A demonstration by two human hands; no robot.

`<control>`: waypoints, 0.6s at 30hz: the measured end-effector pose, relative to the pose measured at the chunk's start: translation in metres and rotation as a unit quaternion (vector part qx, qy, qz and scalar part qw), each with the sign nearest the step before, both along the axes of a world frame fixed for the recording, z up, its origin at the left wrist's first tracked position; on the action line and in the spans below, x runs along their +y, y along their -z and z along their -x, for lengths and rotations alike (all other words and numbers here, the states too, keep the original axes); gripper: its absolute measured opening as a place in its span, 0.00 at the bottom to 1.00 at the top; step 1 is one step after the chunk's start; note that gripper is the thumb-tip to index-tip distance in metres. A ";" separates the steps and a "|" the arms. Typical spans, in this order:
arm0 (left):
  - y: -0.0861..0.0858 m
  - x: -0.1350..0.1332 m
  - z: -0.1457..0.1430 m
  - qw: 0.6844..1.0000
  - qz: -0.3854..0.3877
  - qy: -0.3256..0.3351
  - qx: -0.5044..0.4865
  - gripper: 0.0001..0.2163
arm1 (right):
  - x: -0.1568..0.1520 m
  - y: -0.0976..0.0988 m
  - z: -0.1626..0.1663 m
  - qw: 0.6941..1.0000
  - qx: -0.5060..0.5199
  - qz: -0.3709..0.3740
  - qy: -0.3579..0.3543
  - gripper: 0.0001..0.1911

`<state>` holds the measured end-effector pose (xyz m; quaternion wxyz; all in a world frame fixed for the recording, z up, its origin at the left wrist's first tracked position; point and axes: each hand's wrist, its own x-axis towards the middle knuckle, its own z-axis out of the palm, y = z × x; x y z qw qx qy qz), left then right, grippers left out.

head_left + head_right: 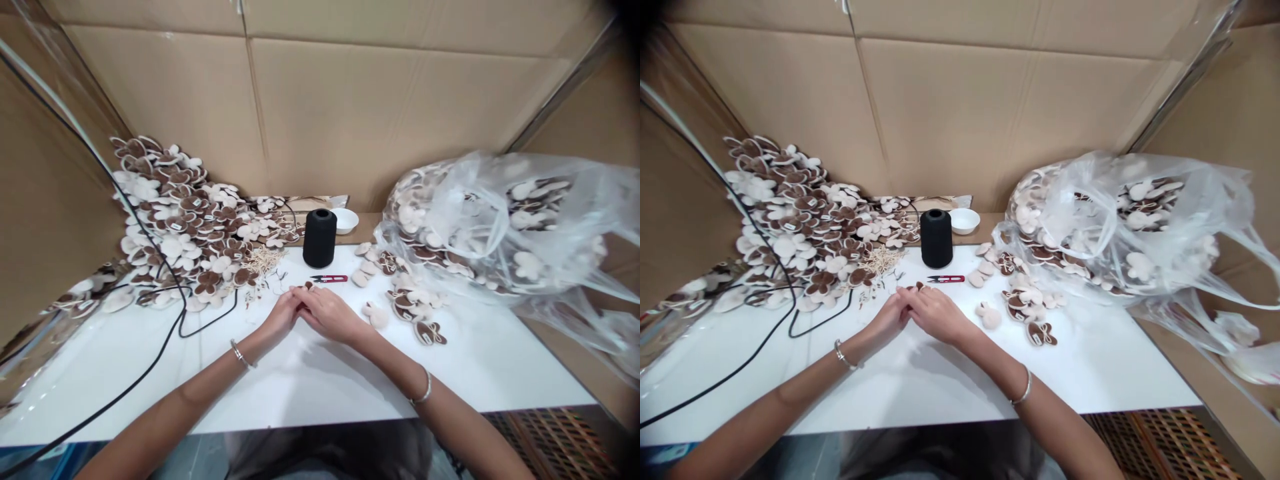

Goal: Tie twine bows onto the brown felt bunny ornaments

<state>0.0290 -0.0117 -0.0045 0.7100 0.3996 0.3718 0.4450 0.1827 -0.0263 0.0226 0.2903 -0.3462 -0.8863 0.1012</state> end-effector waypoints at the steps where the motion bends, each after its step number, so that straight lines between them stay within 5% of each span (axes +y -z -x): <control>1: -0.001 0.003 0.003 1.000 -0.005 -0.005 0.000 0.18 | 0.001 0.001 0.000 0.998 0.048 0.030 0.015 0.21; 6: -0.007 0.021 0.018 0.999 -0.018 0.018 0.036 0.20 | 0.013 0.013 -0.006 0.917 0.287 0.232 0.152 0.16; 10: -0.007 0.024 0.023 0.993 -0.052 0.049 0.094 0.22 | 0.019 0.024 -0.003 0.834 0.366 0.401 0.094 0.17; 18: -0.006 0.021 0.023 0.986 -0.071 0.086 0.123 0.25 | 0.019 0.033 0.001 0.810 0.383 0.438 0.077 0.17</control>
